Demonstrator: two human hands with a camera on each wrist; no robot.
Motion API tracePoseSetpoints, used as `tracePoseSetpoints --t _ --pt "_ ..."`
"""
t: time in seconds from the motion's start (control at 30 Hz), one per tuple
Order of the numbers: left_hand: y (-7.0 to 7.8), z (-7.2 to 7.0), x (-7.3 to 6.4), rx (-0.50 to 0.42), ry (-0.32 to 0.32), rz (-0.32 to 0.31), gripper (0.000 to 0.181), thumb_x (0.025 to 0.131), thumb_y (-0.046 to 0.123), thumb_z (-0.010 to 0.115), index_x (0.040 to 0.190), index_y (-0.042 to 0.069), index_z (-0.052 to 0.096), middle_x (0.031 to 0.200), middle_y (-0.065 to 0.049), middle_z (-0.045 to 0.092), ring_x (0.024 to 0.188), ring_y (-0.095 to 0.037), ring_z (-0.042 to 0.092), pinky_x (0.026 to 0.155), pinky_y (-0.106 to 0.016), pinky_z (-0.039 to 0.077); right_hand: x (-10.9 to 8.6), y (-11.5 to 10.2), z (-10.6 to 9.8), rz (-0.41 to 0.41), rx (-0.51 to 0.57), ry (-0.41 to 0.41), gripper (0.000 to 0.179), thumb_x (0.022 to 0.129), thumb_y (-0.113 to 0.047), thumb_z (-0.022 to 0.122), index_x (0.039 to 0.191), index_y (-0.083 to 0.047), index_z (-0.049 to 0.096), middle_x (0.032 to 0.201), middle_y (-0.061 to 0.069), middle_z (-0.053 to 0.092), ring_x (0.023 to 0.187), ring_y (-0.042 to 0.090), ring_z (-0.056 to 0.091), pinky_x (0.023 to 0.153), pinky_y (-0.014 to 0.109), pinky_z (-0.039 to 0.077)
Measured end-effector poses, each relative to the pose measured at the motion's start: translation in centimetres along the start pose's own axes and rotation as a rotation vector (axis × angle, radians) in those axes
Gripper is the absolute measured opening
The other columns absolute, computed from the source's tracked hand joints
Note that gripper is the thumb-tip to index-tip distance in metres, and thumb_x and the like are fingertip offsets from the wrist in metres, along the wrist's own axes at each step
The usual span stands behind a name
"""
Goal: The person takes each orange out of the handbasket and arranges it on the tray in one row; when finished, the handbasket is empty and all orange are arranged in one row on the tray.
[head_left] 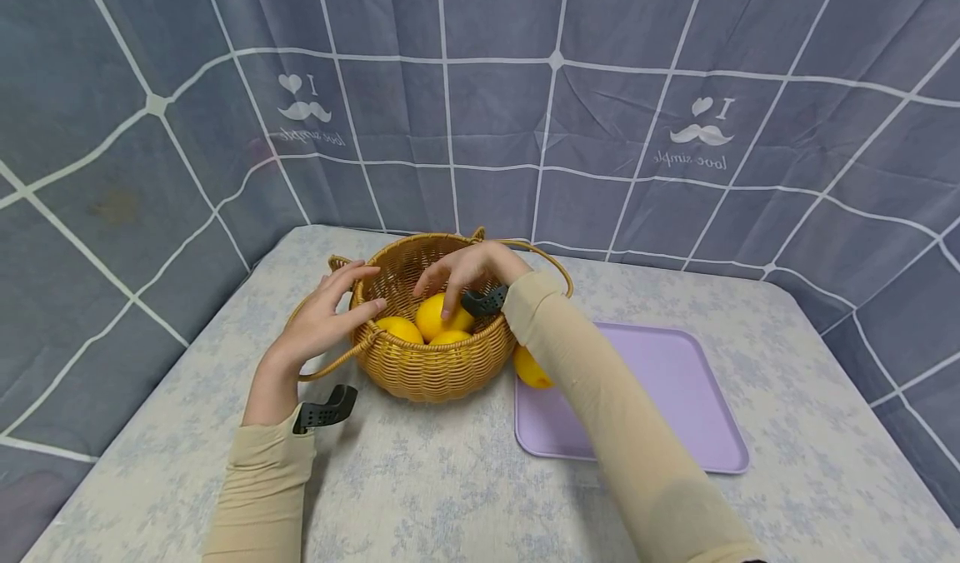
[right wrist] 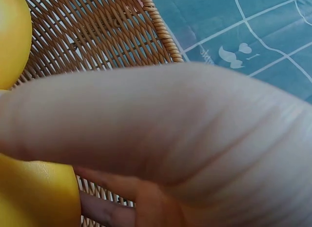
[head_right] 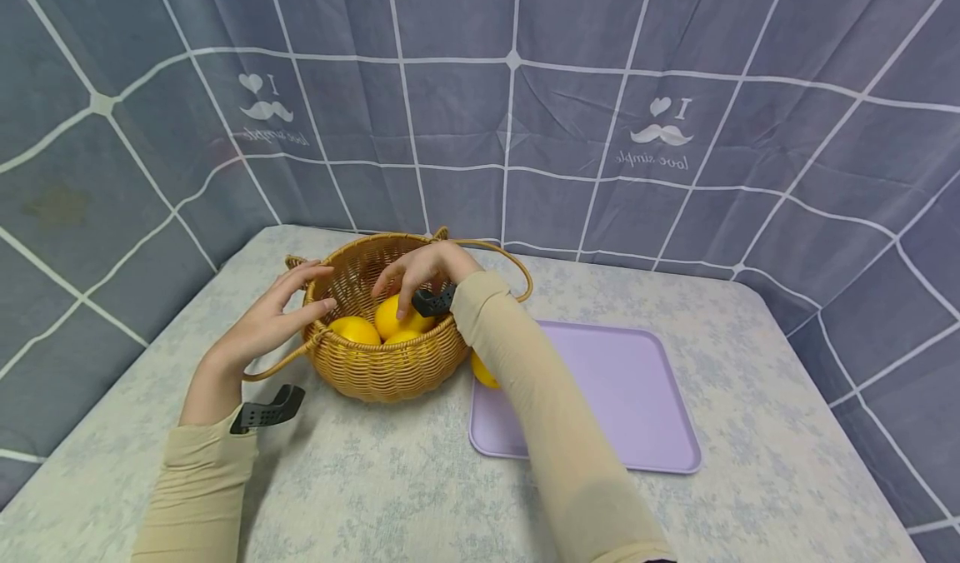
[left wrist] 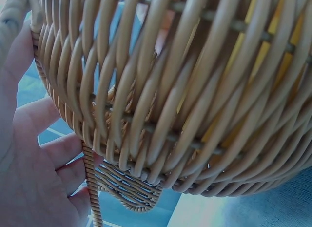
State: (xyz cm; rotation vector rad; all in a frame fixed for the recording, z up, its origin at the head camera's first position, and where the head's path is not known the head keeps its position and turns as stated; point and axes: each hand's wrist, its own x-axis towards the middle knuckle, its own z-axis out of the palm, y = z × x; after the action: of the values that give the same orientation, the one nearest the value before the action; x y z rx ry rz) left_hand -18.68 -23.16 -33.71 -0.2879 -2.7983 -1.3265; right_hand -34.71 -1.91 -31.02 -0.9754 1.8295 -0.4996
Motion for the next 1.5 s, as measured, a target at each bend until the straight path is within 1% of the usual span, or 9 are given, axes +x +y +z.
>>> tracePoseSetpoints --t 0.2,0.33,0.5,0.83,0.9,1.03,1.17,1.37,1.5 --pt "0.25 -0.11 -0.09 -0.013 -0.01 0.0 0.06 0.093 0.043 0.056 0.144 0.016 0.038 0.156 -0.002 0.013 0.142 -0.031 -0.002 0.104 -0.066 0.013 0.03 0.11 0.09 -0.024 -0.05 -0.041 0.07 0.079 -0.005 0.072 0.142 -0.005 0.04 0.144 0.008 0.039 0.124 0.019 0.04 0.099 0.024 0.038" --pt "0.29 -0.1 -0.06 -0.019 -0.012 0.003 0.06 0.093 0.041 0.056 0.144 0.016 0.038 0.156 -0.002 0.013 0.142 -0.031 -0.004 0.104 -0.067 0.011 -0.08 0.09 0.13 -0.011 -0.08 -0.054 0.071 0.078 -0.01 0.074 0.142 -0.01 0.042 0.144 0.003 0.037 0.121 0.017 0.041 0.098 0.024 0.038" --pt "0.29 -0.09 -0.04 -0.021 -0.009 0.002 0.06 0.093 0.042 0.057 0.144 0.016 0.038 0.156 -0.002 0.013 0.142 -0.031 -0.005 0.104 -0.067 0.009 -0.12 0.15 0.12 -0.002 -0.083 -0.056 0.073 0.077 -0.012 0.075 0.142 -0.012 0.043 0.143 0.003 0.036 0.118 0.017 0.043 0.097 0.025 0.04" --pt "0.32 -0.12 -0.18 -0.03 -0.007 0.002 0.059 0.093 0.04 0.058 0.144 0.017 0.038 0.156 -0.002 0.013 0.142 -0.031 -0.006 0.104 -0.067 0.008 -0.14 0.2 -0.01 -0.036 -0.13 0.019 0.081 0.075 -0.015 0.077 0.145 -0.012 0.038 0.147 0.003 0.035 0.127 0.014 0.036 0.101 0.024 0.034" --pt "0.33 -0.11 -0.19 -0.031 -0.008 -0.001 0.059 0.092 0.04 0.058 0.144 0.017 0.038 0.156 -0.001 0.013 0.142 -0.031 -0.006 0.104 -0.067 0.007 -0.08 0.28 -0.05 -0.06 -0.112 0.032 0.079 0.075 -0.013 0.077 0.144 -0.01 0.039 0.146 0.004 0.037 0.127 0.015 0.038 0.101 0.024 0.035" --pt "0.37 -0.12 -0.2 -0.031 -0.009 -0.001 0.059 0.092 0.04 0.057 0.144 0.017 0.038 0.156 -0.002 0.013 0.142 -0.032 -0.006 0.104 -0.067 0.008 -0.13 0.34 -0.07 -0.097 0.007 0.053 0.074 0.076 -0.005 0.076 0.142 -0.005 0.041 0.145 0.009 0.039 0.126 0.016 0.041 0.099 0.026 0.04" --pt "0.36 -0.12 -0.22 -0.03 -0.01 0.001 0.059 0.093 0.041 0.057 0.144 0.017 0.038 0.156 -0.002 0.013 0.142 -0.031 -0.004 0.104 -0.067 0.01 -0.28 0.2 -0.03 -0.093 0.078 0.051 0.073 0.077 -0.003 0.075 0.141 -0.004 0.041 0.144 0.011 0.039 0.124 0.018 0.043 0.096 0.028 0.043" --pt "0.29 -0.12 -0.23 -0.028 -0.009 0.003 0.059 0.093 0.041 0.057 0.143 0.016 0.039 0.156 -0.002 0.013 0.142 -0.031 -0.005 0.104 -0.067 0.008 -0.21 0.17 -0.09 -0.052 -0.07 0.039 0.075 0.075 -0.015 0.078 0.142 -0.013 0.044 0.143 0.002 0.039 0.121 0.016 0.042 0.095 0.026 0.041" --pt "0.23 -0.09 -0.18 -0.023 -0.006 0.001 0.059 0.093 0.042 0.056 0.143 0.017 0.039 0.156 -0.002 0.013 0.141 -0.033 -0.007 0.104 -0.067 0.005 -0.13 0.32 -0.07 -0.064 -0.091 0.016 0.078 0.074 -0.016 0.078 0.143 -0.015 0.042 0.144 0.0 0.037 0.121 0.015 0.04 0.096 0.027 0.041"
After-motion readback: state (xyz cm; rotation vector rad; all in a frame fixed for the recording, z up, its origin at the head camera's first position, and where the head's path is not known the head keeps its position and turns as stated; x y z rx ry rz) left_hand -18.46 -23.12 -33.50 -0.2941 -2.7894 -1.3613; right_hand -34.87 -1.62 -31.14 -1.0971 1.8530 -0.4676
